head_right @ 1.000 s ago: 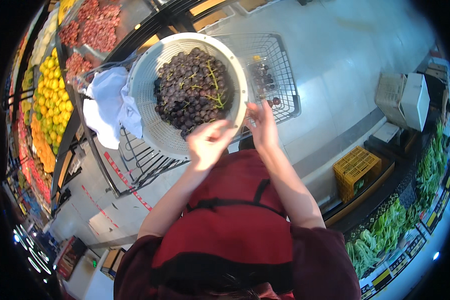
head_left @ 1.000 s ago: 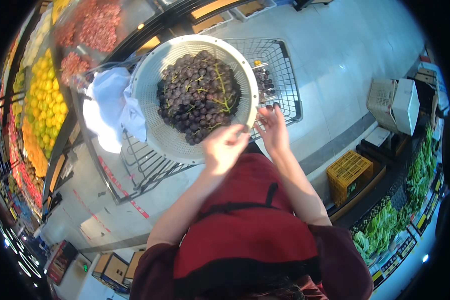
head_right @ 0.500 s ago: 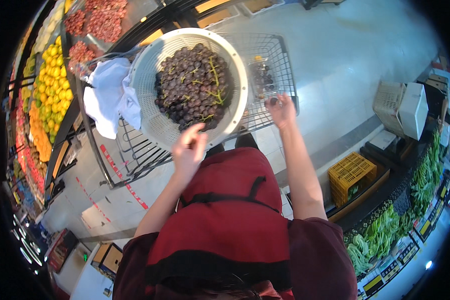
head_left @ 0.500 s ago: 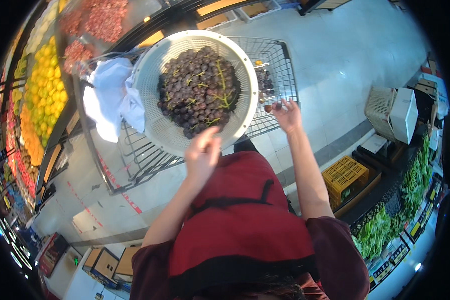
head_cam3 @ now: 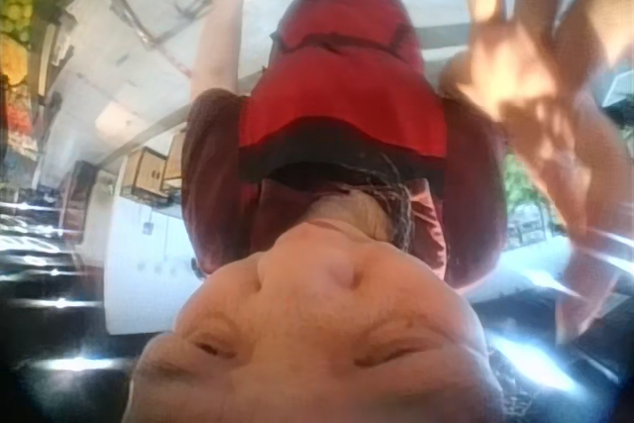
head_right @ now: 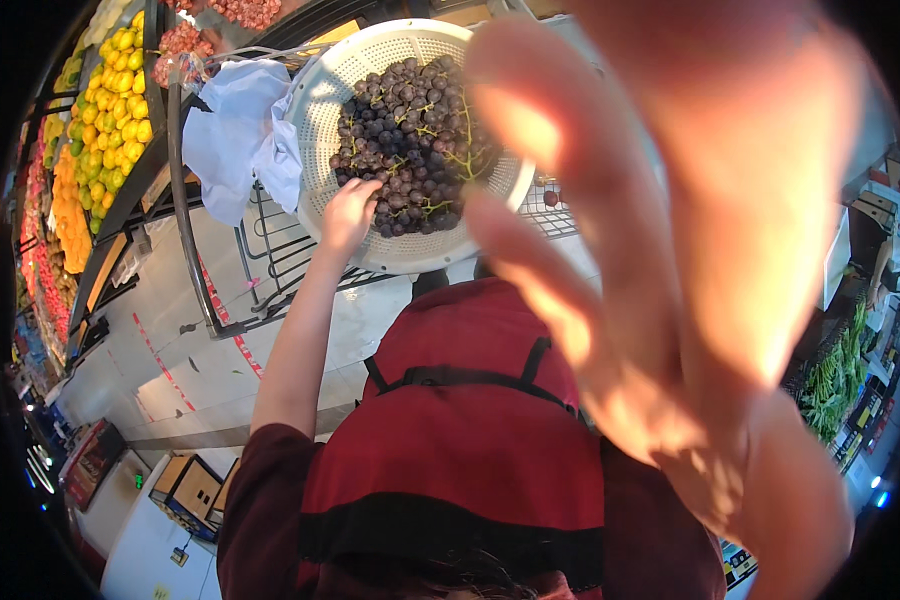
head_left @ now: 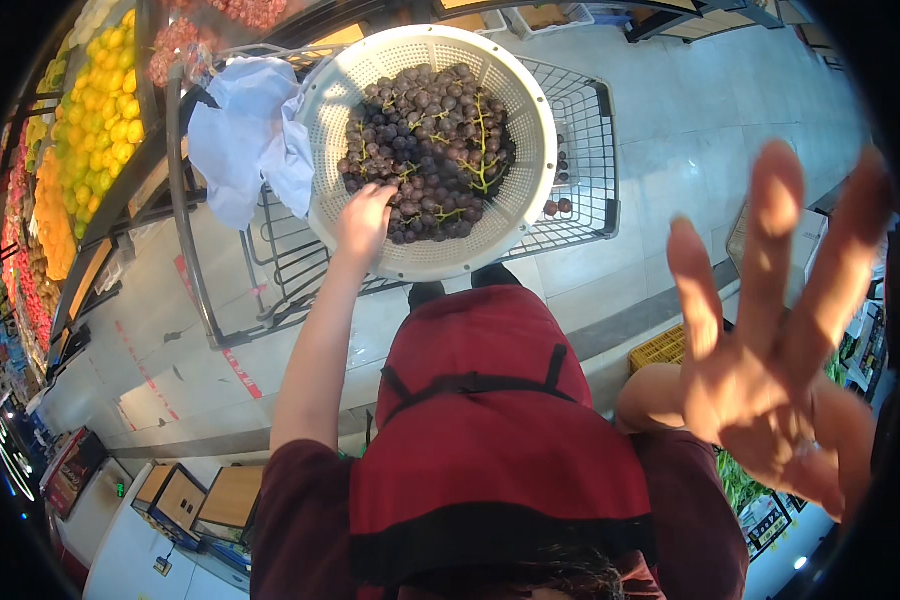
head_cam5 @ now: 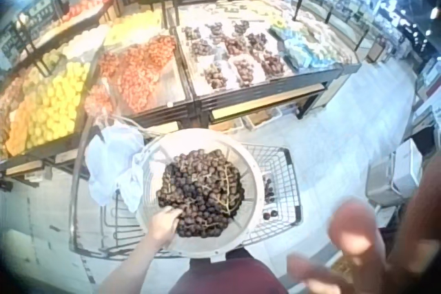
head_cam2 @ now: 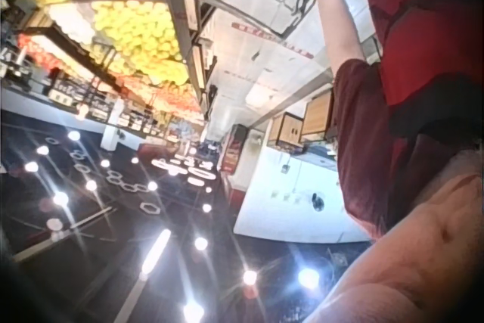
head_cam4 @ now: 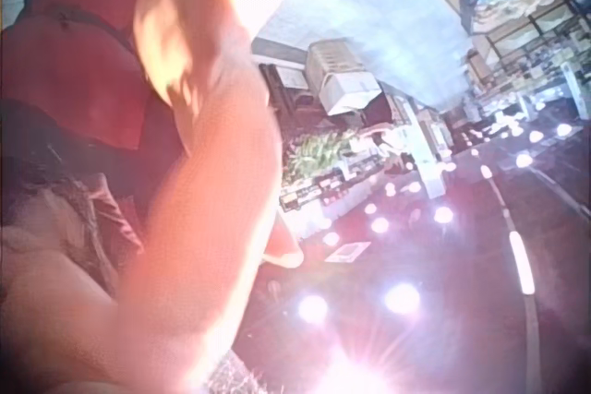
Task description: The person picks bunches of dark grapes from a refrigerated display and places them into a white basket on a shopping cart. They then move the cart to a table, retrieve a white crate, and transfer the grapes from the basket into the crate by hand.
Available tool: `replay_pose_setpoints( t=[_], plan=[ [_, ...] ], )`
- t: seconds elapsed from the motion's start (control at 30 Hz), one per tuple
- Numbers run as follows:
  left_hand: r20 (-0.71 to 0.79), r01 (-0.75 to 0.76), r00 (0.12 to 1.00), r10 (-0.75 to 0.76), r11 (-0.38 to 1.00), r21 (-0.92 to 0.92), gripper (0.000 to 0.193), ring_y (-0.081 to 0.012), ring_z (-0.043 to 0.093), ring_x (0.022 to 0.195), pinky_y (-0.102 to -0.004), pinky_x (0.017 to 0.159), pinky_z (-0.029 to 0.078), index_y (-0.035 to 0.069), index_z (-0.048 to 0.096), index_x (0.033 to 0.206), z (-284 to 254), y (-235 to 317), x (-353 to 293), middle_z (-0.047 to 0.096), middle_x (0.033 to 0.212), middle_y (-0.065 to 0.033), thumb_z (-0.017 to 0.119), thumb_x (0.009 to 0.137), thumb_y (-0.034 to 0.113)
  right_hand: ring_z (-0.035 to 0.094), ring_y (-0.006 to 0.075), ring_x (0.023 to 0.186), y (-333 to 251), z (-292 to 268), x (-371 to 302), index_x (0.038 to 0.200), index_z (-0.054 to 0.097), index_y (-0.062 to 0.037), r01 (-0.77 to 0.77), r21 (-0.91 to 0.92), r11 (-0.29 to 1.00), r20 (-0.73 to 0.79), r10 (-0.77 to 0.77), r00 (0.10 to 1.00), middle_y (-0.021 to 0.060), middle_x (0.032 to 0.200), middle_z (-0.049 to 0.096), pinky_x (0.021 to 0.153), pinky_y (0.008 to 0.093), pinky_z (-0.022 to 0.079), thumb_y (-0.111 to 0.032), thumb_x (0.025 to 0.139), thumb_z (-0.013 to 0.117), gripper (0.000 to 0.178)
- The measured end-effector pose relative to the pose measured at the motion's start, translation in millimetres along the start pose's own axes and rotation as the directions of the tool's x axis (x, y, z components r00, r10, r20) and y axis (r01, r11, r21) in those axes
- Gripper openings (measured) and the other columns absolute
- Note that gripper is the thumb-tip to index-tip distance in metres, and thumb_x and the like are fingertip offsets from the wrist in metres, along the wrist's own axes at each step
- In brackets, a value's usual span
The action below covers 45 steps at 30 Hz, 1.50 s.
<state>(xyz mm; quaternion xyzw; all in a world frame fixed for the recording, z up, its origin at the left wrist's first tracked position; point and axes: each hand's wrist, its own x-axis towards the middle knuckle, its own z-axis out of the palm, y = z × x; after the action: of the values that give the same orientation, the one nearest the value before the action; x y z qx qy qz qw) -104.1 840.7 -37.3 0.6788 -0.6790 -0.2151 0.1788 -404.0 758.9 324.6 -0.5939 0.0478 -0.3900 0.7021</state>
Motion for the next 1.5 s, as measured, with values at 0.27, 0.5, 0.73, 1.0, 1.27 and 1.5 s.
replay_pose_setpoints(
  t=[0.27, 0.5, 0.73, 1.0, 1.27, 1.5],
  plan=[
    [0.187, 0.117, 0.974, -0.13, 0.99, 0.08, 0.019, -0.0318, 0.063, 0.088, -0.0384, 0.077, 0.051, 0.003, 0.062, 0.088, 34.3, -19.8, 32.3, 0.063, 0.093, -0.0145, 0.058, 0.083, 0.02, -0.005, 0.037, 0.148, -14.1, 18.6, -22.7, 0.121, 0.063, -0.032, -0.079, 0.023, 0.997, -0.07, 0.08, 0.994, 0.0157, 0.161, -0.004, 0.116, 0.0606, 0.006, -0.058, 0.087, 0.057, 0.043],
    [0.14, 0.122, 0.981, -0.134, 0.988, 0.091, 0.022, -0.0328, 0.063, 0.09, -0.043, 0.079, 0.053, 0.009, 0.065, 0.094, 3.7, 4.7, 18.0, 0.063, 0.093, -0.0129, 0.067, 0.072, 0.008, -0.009, 0.0358, 0.147, -17.9, 15.3, -28.6, 0.121, 0.063, -0.0349, -0.098, 0.082, 0.992, -0.154, 0.11, 0.982, 0.0143, 0.161, -0.008, 0.116, 0.0617, 0.007, -0.056, 0.085, 0.063, 0.041],
    [0.299, -0.488, 0.85, 0.433, 0.862, 0.139, 0.005, -0.025, 0.063, 0.082, -0.0356, 0.068, 0.054, 0.009, 0.067, 0.07, 35.9, 40.0, 14.1, 0.06, 0.078, -0.007, 0.063, 0.067, 0.009, -0.012, 0.0345, 0.147, -21.5, 6.8, -42.5, 0.12, 0.063, -0.0378, -0.115, 0.246, 0.963, -0.306, 0.189, 0.933, 0.0128, 0.161, -0.011, 0.115, 0.0627, 0.009, -0.053, 0.083, 0.068, 0.041],
    [0.457, -0.617, 0.754, 0.472, 0.747, 0.248, 0.005, -0.0221, 0.061, 0.081, -0.0339, 0.063, 0.054, 0.011, 0.064, 0.067, 50.9, 45.2, 19.8, 0.059, 0.076, -0.0043, 0.061, 0.067, 0.015, 0.031, 0.0301, 0.14, 164.1, -45.3, -125.3, 0.147, 0.031, 0.001, -0.668, 0.422, 0.613, -0.839, 0.543, -0.032, 0.022, 0.144, 0.042, 0.114, 0.0439, 0.022, -0.05, 0.081, 0.07, 0.092],
    [-0.812, 0.432, 0.499, -0.302, 0.899, -0.068, 0.039, -0.0304, 0.057, 0.108, -0.0413, 0.096, 0.044, 0.0, 0.059, 0.119, -150.4, -11.5, -55.5, 0.061, 0.113, -0.0156, 0.072, 0.084, 0.013, 0.06, 0.0436, 0.107, 304.7, -13.7, -192.7, 0.138, 0.025, 0.0059, -0.845, -0.047, 0.533, -0.825, 0.456, 0.333, 0.0317, 0.118, 0.058, 0.092, 0.045, 0.046, -0.028, 0.09, 0.063, 0.07],
    [0.223, 0.593, 0.598, -0.769, 0.237, -0.77, 0.075, -0.0146, 0.056, 0.059, -0.0274, 0.057, 0.044, 0.0, 0.061, 0.105, -215.4, -144.9, -108.2, 0.064, 0.075, -0.0076, 0.036, 0.092, 0.07, 0.057, 0.0528, 0.097, 317.4, -3.8, -184.5, 0.128, 0.029, 0.0081, -0.858, -0.219, 0.465, -0.934, 0.154, 0.322, 0.037, 0.101, 0.059, 0.085, 0.0551, 0.044, -0.022, 0.087, 0.051, 0.055]
  ],
)
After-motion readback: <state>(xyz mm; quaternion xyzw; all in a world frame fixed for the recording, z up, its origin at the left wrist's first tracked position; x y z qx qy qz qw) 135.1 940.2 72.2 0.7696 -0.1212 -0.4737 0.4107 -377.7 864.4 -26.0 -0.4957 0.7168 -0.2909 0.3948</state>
